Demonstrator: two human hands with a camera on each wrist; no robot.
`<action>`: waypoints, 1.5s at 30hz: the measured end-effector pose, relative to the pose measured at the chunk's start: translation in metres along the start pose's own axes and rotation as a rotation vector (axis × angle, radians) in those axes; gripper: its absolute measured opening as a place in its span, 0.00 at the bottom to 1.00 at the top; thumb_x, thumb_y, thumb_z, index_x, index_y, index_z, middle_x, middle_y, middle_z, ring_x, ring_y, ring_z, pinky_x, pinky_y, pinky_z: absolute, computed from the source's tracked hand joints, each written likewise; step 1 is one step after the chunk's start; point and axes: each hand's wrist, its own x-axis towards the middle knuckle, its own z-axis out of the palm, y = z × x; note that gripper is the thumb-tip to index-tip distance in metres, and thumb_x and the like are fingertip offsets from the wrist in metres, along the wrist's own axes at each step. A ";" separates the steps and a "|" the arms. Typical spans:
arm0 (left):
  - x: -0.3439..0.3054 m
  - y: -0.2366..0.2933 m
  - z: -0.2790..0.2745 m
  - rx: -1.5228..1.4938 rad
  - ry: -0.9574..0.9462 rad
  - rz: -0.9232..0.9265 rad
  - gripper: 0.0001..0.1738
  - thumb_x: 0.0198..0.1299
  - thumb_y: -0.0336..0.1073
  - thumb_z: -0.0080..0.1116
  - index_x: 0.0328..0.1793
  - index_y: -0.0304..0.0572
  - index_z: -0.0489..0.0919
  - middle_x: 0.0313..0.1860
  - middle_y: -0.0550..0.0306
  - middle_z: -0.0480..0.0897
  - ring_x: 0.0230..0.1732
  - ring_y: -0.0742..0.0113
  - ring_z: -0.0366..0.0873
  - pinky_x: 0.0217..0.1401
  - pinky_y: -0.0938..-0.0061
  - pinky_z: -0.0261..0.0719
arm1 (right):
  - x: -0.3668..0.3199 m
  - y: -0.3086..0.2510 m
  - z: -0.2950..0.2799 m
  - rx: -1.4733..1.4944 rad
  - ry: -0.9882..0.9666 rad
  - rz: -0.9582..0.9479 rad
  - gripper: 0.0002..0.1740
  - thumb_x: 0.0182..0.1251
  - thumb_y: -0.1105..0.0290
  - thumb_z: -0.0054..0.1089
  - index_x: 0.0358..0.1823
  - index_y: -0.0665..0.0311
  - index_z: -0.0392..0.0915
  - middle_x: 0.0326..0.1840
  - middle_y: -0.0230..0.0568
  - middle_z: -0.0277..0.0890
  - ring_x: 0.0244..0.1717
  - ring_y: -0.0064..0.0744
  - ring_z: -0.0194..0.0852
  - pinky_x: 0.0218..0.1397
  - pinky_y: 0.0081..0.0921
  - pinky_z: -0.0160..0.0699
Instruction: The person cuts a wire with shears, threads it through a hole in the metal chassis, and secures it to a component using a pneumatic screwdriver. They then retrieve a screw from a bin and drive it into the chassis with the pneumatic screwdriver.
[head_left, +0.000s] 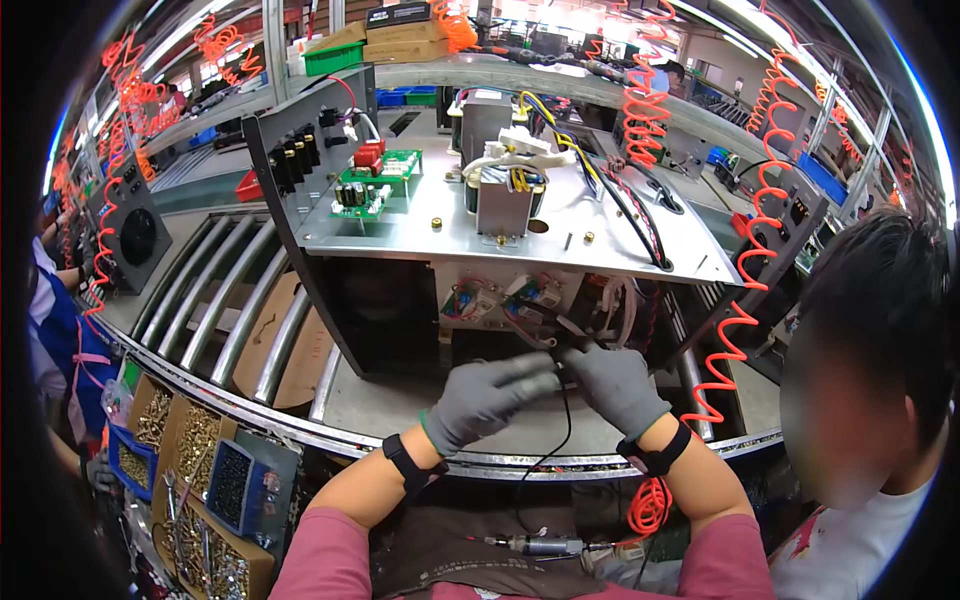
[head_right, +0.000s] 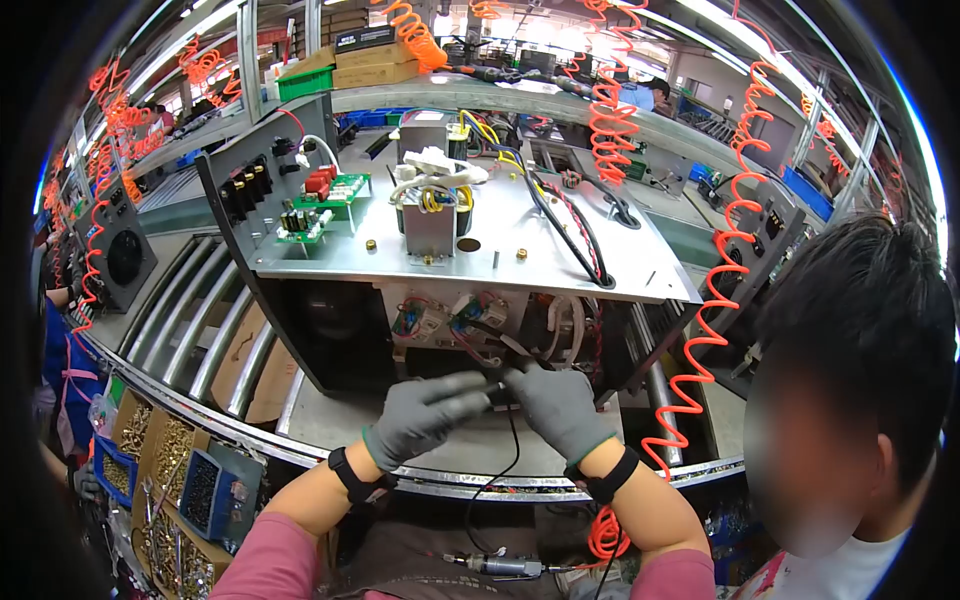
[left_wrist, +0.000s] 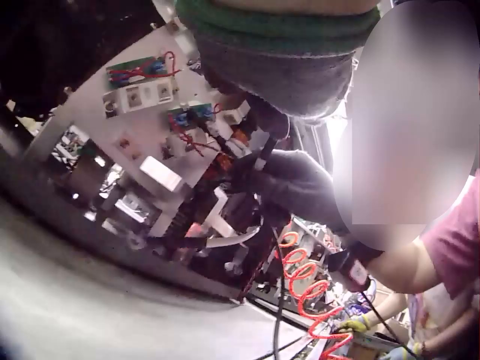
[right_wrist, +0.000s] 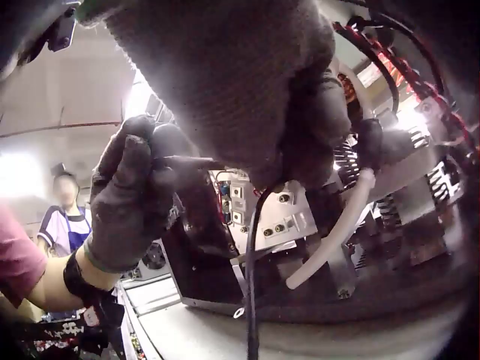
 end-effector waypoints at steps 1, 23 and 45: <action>0.003 0.000 -0.005 -0.020 -0.117 0.073 0.23 0.46 0.31 0.67 0.51 0.55 0.78 0.44 0.57 0.83 0.27 0.61 0.82 0.24 0.74 0.79 | 0.002 0.001 0.001 0.022 -0.012 0.000 0.10 0.55 0.70 0.53 0.39 0.50 0.76 0.31 0.37 0.74 0.24 0.40 0.79 0.21 0.36 0.74; -0.038 -0.010 0.043 -1.063 0.360 -1.484 0.15 0.62 0.44 0.57 0.44 0.39 0.78 0.28 0.61 0.81 0.22 0.75 0.75 0.23 0.80 0.73 | 0.004 -0.018 0.037 0.140 0.093 0.230 0.22 0.62 0.60 0.54 0.57 0.56 0.72 0.50 0.59 0.72 0.38 0.55 0.76 0.35 0.39 0.78; -0.017 -0.011 0.061 -0.918 0.746 -1.076 0.15 0.62 0.29 0.54 0.55 0.38 0.77 0.50 0.60 0.79 0.49 0.73 0.75 0.53 0.77 0.72 | 0.017 -0.011 0.037 0.139 0.236 0.174 0.13 0.54 0.70 0.59 0.42 0.52 0.79 0.37 0.42 0.78 0.32 0.45 0.78 0.28 0.38 0.76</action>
